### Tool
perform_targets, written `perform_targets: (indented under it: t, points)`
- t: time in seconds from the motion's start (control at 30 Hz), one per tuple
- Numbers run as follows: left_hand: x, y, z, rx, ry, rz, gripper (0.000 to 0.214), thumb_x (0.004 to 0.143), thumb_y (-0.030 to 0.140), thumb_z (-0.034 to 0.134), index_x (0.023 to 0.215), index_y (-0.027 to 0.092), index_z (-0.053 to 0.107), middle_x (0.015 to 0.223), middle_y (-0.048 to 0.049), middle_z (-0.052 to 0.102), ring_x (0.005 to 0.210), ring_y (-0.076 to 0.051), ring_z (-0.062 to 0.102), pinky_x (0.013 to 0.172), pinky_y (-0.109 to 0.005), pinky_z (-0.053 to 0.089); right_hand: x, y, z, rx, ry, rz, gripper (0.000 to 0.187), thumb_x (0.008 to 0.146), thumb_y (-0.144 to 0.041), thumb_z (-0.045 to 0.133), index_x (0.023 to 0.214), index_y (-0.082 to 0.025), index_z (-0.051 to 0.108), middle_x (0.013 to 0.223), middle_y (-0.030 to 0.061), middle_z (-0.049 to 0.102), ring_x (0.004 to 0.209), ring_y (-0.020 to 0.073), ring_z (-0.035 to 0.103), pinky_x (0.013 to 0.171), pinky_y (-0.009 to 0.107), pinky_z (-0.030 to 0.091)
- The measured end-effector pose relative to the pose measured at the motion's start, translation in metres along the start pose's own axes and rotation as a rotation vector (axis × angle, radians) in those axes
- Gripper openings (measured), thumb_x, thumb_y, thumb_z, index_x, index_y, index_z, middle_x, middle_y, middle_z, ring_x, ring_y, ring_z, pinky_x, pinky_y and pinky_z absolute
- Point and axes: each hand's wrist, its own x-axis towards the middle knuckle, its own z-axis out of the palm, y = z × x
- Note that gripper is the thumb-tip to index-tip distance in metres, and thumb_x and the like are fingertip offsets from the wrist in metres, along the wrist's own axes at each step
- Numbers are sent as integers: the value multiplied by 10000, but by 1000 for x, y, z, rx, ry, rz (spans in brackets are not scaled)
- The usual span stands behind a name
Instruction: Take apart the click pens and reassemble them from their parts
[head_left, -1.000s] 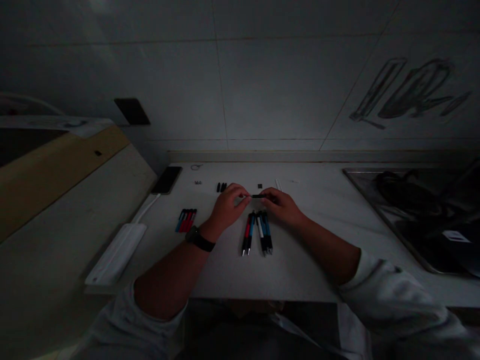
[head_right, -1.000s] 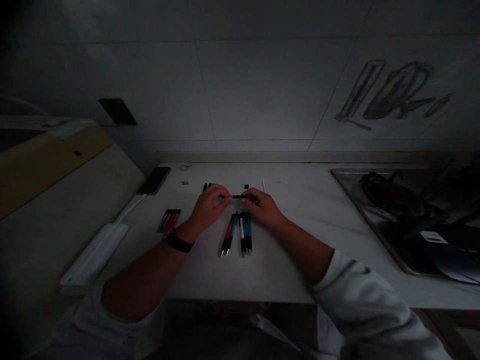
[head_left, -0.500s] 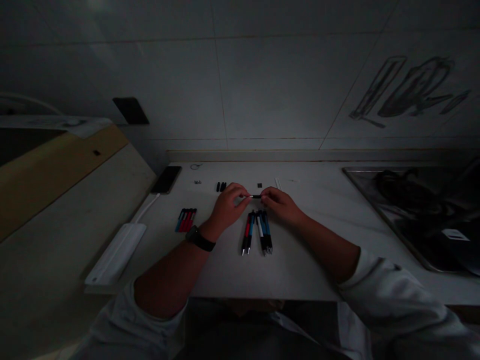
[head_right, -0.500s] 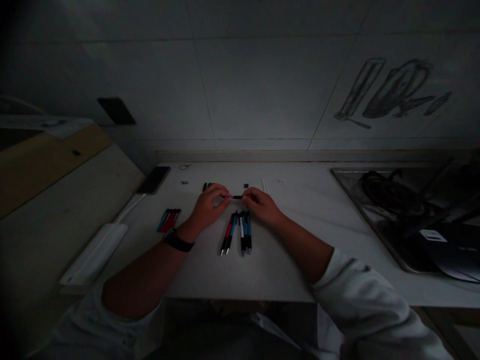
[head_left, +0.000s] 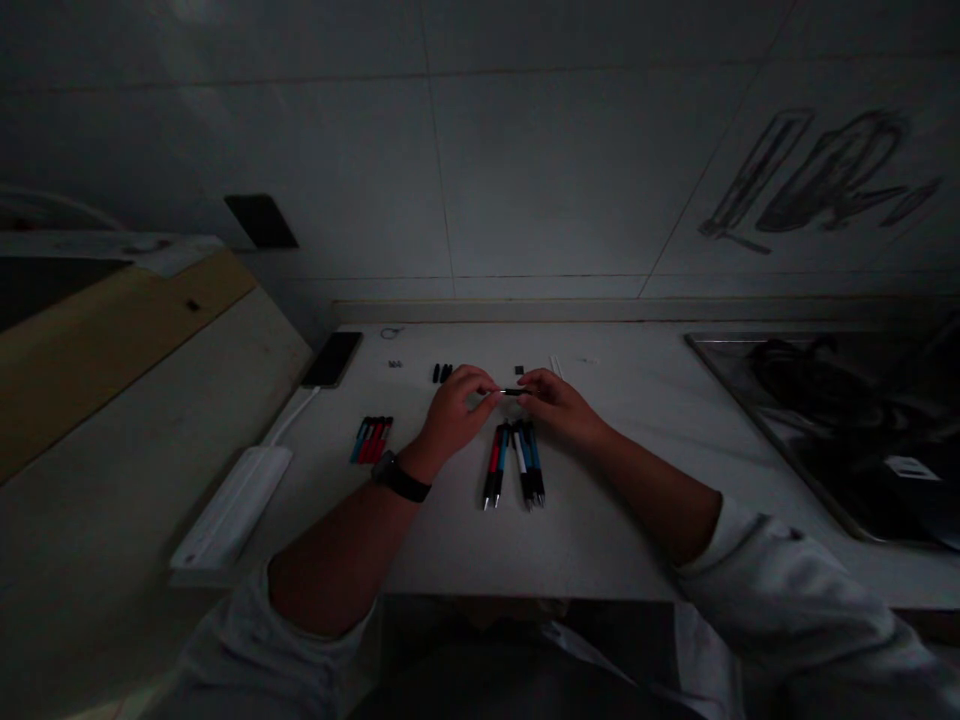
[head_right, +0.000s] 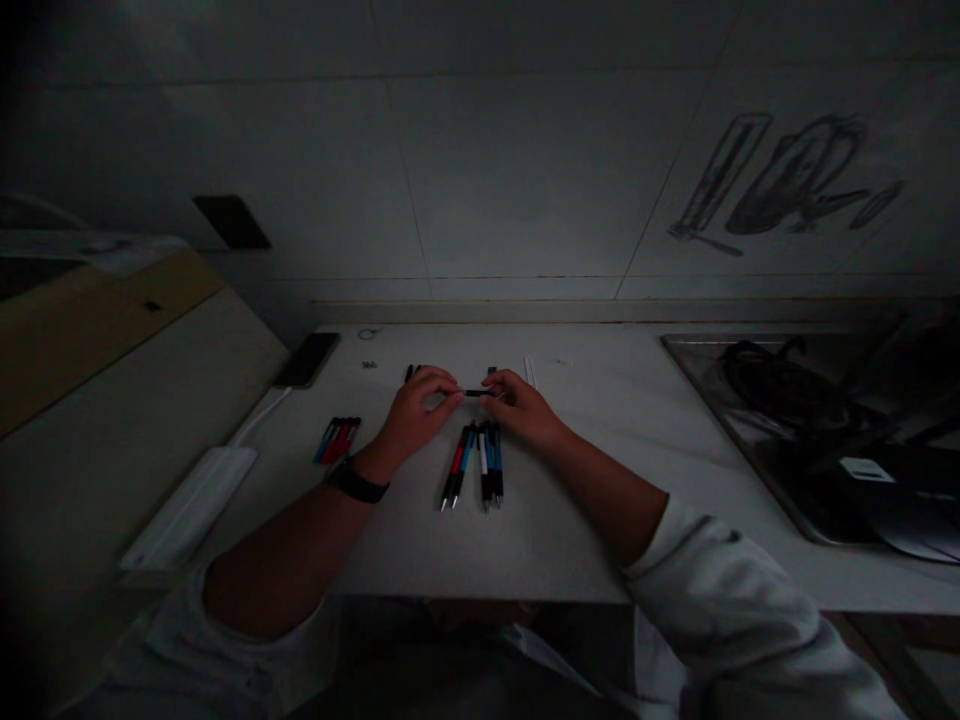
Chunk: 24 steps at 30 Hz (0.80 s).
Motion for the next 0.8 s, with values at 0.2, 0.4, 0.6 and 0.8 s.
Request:
perform_targets:
  t: [0.2, 0.4, 0.6, 0.8]
  points:
    - [-2, -5, 4, -74, -4, -87, 60, 925, 266, 710, 903, 212, 696, 1005, -63, 677, 980, -201, 657, 864, -363, 557, -3, -6, 0, -200, 50, -57, 269, 955, -484, 597, 901, -224, 637, 772, -1, 634, 724, 166, 590, 689, 303, 452]
    - [-3, -6, 6, -236, -21, -303, 138, 921, 338, 698, 913, 201, 694, 1027, -61, 687, 987, -189, 672, 839, -315, 559, -7, -11, 1, -365, 220, -232, 152, 922, -351, 656, 1021, -236, 657, 954, 44, 702, 821, 189, 655, 727, 324, 498]
    - [14, 4, -39, -47, 137, -275, 153, 924, 354, 697, 962, 212, 736, 1031, -58, 703, 937, -182, 675, 782, -298, 560, -7, -12, -3, -357, 242, -216, 155, 921, -364, 656, 1009, -236, 662, 955, 64, 701, 811, 201, 649, 717, 341, 506]
    - [32, -35, -115, 481, 19, -206, 154, 949, 307, 655, 987, 217, 774, 1044, -70, 692, 976, -215, 652, 876, -359, 548, -6, -7, -2, -372, 150, -210, 124, 915, -328, 657, 1005, -244, 672, 944, 54, 698, 789, 193, 627, 716, 343, 495]
